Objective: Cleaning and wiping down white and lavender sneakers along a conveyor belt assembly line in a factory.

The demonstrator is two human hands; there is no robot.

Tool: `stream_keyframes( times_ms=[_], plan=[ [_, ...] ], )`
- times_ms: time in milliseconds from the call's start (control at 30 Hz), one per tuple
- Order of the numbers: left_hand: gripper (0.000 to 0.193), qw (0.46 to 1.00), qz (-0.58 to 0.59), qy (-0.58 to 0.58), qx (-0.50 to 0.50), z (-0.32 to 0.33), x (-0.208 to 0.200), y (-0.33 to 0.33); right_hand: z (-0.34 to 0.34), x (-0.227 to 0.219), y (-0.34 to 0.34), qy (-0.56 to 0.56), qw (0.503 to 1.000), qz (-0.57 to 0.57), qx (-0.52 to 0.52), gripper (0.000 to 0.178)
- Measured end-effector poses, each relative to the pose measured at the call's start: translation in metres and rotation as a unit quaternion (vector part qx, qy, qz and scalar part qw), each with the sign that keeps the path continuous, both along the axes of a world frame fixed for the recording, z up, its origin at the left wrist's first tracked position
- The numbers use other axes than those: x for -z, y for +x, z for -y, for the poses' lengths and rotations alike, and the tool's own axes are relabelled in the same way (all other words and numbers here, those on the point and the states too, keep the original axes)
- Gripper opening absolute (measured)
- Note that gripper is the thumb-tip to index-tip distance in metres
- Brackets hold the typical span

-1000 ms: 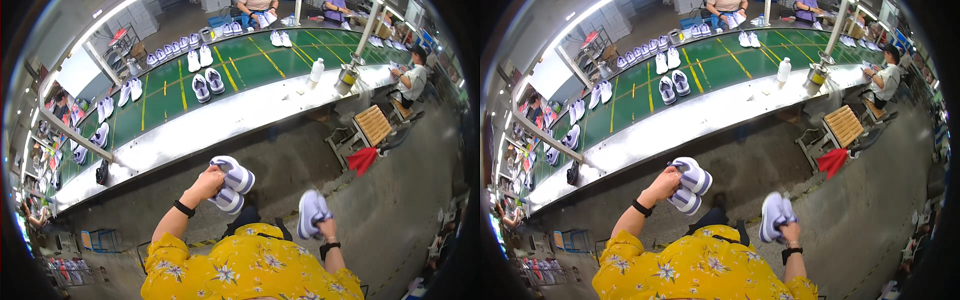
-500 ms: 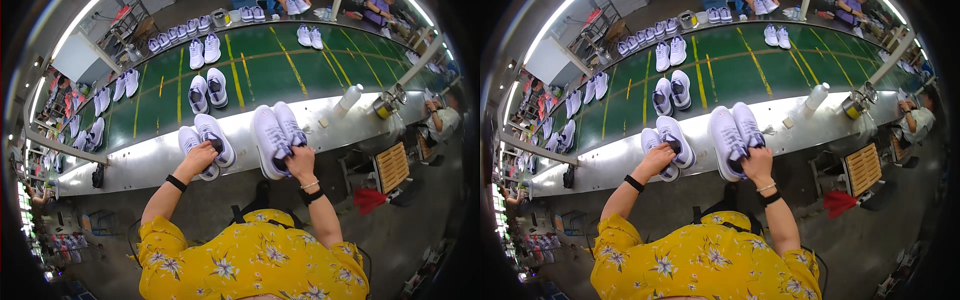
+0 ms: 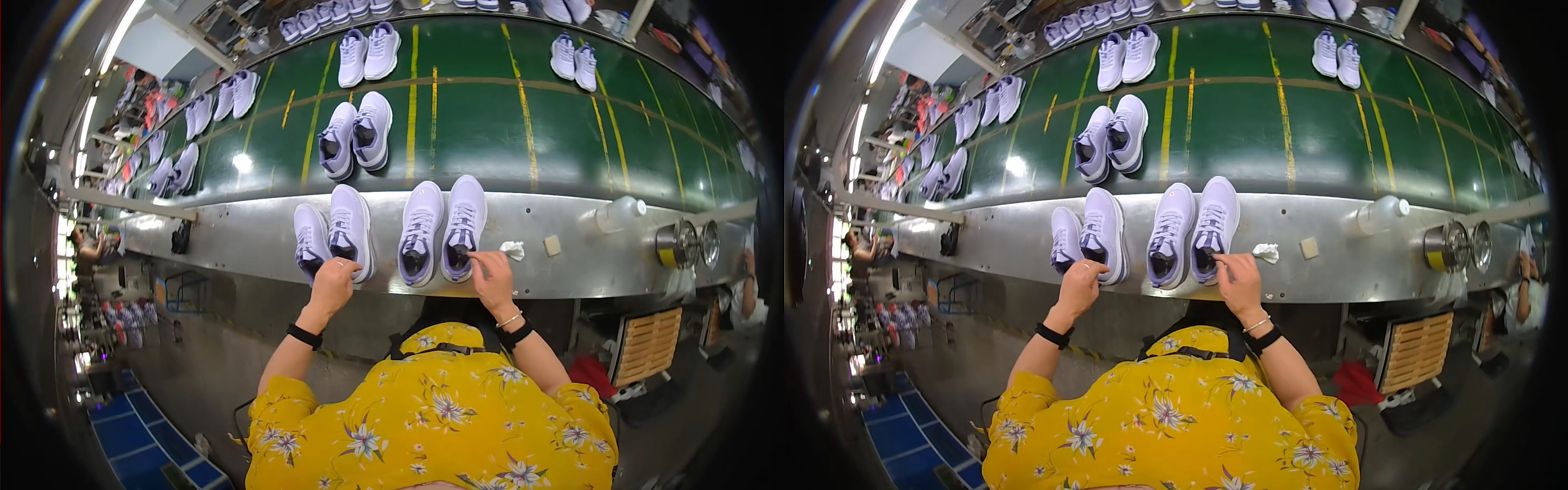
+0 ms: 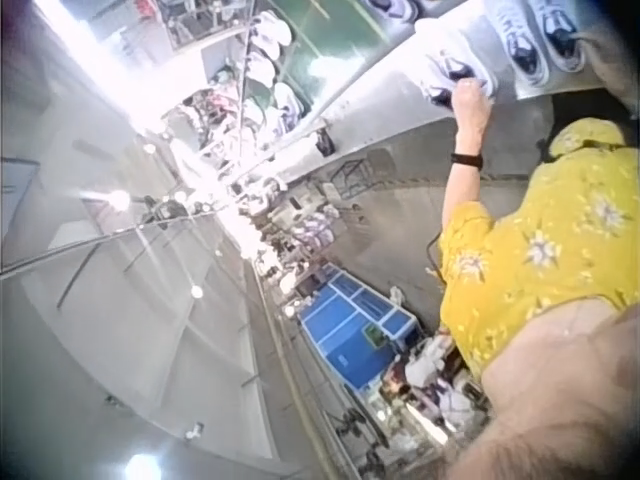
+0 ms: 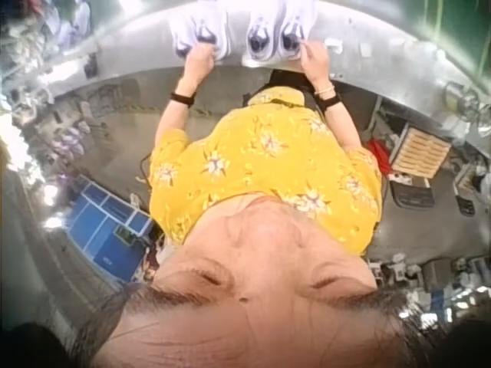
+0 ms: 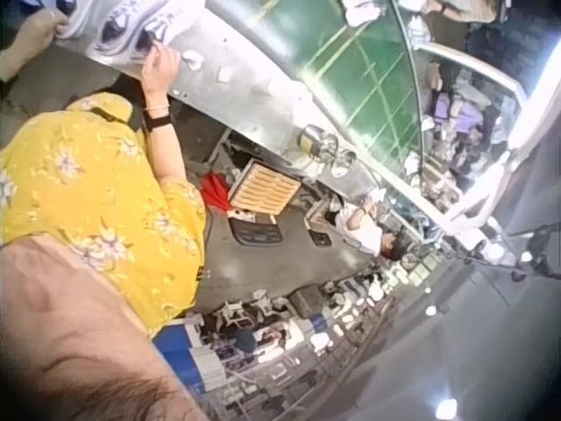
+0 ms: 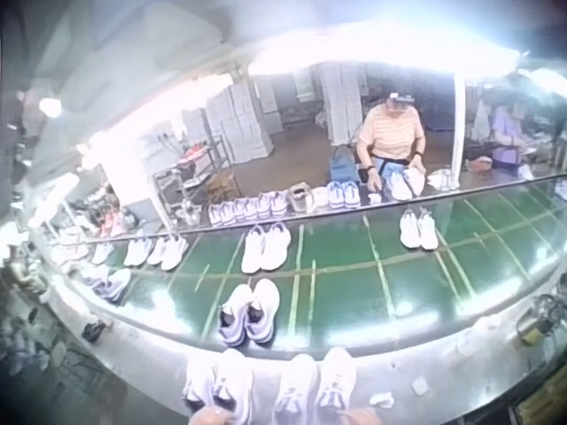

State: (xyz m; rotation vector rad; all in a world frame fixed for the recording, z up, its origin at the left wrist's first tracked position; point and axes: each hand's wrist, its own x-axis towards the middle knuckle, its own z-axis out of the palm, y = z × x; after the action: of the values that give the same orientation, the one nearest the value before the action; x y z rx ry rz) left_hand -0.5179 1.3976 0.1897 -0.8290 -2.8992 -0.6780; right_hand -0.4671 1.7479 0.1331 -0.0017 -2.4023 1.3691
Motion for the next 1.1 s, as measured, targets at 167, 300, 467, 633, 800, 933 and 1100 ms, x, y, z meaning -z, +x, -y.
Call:
stream_keyframes(
  times_ms=[167, 300, 467, 633, 800, 933, 1100],
  plan=[
    [0.025, 0.999, 0.031, 0.028, -0.018, -0.068, 0.005, 0.032, -0.074, 0.028, -0.004, 0.061, 0.998, -0.006, -0.029, 0.013],
    [0.034, 0.996, 0.033, 0.051, -0.065, -0.118, 0.008, 0.040, -0.104, 0.033, -0.020, -0.005, 0.987, 0.139, -0.087, 0.012],
    [0.053, 0.941, 0.195, 0.103, -0.255, -0.132, 0.041, -0.001, -0.114, 0.026, -0.035, 0.015, 0.976, 0.171, -0.133, 0.013],
    [0.064, 0.942, 0.225, 0.042, -0.247, -0.108, 0.111, -0.040, -0.114, 0.022, -0.041, 0.014, 0.968, 0.182, -0.171, 0.013],
    [0.057, 0.893, 0.353, 0.198, -0.196, -0.115, 0.093, -0.046, -0.122, 0.020, -0.040, -0.061, 0.963, 0.229, -0.127, 0.014],
    [0.051, 0.868, 0.363, 0.280, -0.192, -0.106, 0.085, -0.033, -0.119, 0.005, -0.060, -0.074, 0.962, 0.227, -0.132, 0.014],
    [0.052, 0.812, 0.354, 0.439, -0.149, -0.140, -0.011, -0.021, -0.104, -0.038, -0.092, -0.267, 0.910, 0.263, -0.180, 0.035]
  ],
)
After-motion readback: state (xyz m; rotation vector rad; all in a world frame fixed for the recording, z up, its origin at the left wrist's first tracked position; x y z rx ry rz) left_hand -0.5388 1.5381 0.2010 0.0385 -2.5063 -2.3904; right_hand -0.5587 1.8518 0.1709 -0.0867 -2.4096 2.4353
